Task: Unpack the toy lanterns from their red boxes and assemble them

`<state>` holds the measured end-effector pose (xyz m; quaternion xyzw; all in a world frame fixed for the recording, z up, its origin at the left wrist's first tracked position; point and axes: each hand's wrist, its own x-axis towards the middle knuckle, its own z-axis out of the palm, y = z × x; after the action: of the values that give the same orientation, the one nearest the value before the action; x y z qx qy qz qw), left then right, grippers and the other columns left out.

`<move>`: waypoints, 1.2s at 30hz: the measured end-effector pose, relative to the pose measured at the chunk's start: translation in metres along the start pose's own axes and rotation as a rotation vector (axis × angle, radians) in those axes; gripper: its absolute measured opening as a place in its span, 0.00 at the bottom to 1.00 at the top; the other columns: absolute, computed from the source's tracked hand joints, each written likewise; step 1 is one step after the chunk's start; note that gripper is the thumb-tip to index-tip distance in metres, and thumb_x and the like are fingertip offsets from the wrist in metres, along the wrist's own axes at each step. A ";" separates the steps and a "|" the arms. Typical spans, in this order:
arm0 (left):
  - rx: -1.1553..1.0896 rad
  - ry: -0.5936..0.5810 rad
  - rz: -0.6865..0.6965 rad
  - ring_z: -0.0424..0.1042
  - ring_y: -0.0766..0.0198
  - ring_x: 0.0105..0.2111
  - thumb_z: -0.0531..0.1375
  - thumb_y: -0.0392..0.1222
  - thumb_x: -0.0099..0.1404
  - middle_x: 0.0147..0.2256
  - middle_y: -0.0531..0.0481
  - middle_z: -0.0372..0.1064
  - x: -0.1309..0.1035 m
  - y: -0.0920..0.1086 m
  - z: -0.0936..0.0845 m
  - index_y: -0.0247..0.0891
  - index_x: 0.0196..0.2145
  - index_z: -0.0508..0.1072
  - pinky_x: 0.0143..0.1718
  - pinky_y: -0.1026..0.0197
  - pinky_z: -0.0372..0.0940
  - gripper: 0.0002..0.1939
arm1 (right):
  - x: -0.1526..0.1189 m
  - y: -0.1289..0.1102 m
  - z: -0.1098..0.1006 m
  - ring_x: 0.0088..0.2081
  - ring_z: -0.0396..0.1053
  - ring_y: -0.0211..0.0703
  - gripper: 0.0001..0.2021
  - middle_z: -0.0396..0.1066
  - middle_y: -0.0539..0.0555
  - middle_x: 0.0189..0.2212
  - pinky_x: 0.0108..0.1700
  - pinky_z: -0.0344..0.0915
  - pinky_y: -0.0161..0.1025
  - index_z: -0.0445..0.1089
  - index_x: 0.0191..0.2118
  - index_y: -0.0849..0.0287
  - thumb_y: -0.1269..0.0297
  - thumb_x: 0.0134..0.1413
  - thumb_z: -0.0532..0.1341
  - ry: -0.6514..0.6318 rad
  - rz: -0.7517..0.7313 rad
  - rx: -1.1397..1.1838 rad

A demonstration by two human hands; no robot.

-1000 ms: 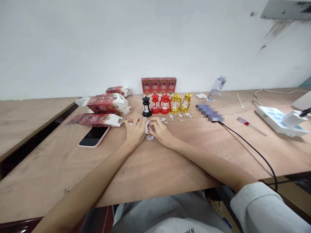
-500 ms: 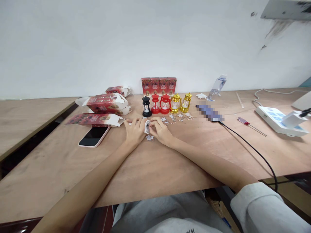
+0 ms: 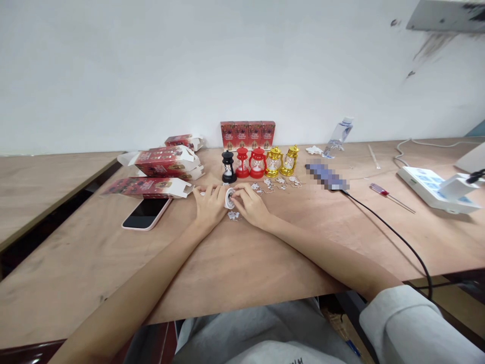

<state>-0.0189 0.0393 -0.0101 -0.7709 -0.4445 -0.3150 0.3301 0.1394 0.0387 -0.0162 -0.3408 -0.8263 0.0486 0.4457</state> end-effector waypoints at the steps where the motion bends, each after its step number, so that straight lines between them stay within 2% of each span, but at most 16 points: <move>1: -0.001 -0.007 -0.001 0.68 0.53 0.34 0.53 0.41 0.63 0.30 0.44 0.74 0.000 0.000 0.000 0.35 0.36 0.71 0.39 0.50 0.49 0.09 | 0.000 -0.001 0.000 0.46 0.66 0.44 0.07 0.64 0.59 0.45 0.47 0.65 0.42 0.64 0.37 0.58 0.65 0.60 0.51 -0.005 0.005 -0.004; 10: -0.017 -0.027 -0.037 0.68 0.52 0.34 0.53 0.42 0.63 0.30 0.43 0.74 0.000 0.001 -0.002 0.34 0.37 0.70 0.39 0.49 0.49 0.10 | 0.001 -0.005 -0.005 0.45 0.65 0.43 0.06 0.65 0.60 0.42 0.46 0.65 0.40 0.63 0.37 0.59 0.66 0.59 0.51 0.017 -0.037 0.004; 16: -0.039 -0.020 -0.045 0.68 0.53 0.34 0.53 0.41 0.63 0.31 0.43 0.74 0.001 0.000 -0.003 0.35 0.36 0.69 0.39 0.50 0.49 0.08 | -0.002 -0.003 -0.010 0.42 0.66 0.44 0.04 0.68 0.58 0.38 0.44 0.64 0.41 0.63 0.34 0.58 0.68 0.57 0.52 0.062 -0.069 -0.030; 25: -0.019 -0.005 -0.035 0.68 0.53 0.33 0.54 0.39 0.62 0.29 0.44 0.73 0.000 -0.002 -0.002 0.34 0.35 0.69 0.39 0.50 0.48 0.07 | -0.005 0.003 -0.005 0.31 0.63 0.43 0.06 0.66 0.53 0.25 0.35 0.61 0.39 0.60 0.26 0.56 0.72 0.51 0.52 -0.065 -0.117 -0.157; 29: -0.022 -0.003 -0.016 0.68 0.53 0.34 0.53 0.38 0.63 0.29 0.44 0.73 0.000 -0.004 -0.001 0.35 0.34 0.70 0.40 0.49 0.49 0.07 | -0.005 -0.001 -0.006 0.32 0.63 0.45 0.05 0.68 0.54 0.26 0.37 0.60 0.40 0.62 0.28 0.56 0.69 0.52 0.53 -0.080 -0.122 -0.183; 36: -0.014 0.011 0.035 0.69 0.54 0.34 0.53 0.38 0.63 0.29 0.46 0.73 0.001 -0.001 -0.002 0.36 0.34 0.69 0.41 0.49 0.49 0.06 | -0.004 -0.001 -0.009 0.36 0.66 0.43 0.08 0.72 0.55 0.33 0.40 0.62 0.40 0.67 0.34 0.58 0.64 0.59 0.52 0.003 -0.047 -0.120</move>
<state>-0.0197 0.0382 -0.0076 -0.7791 -0.4267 -0.3165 0.3328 0.1478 0.0333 -0.0136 -0.3473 -0.8349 -0.0121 0.4268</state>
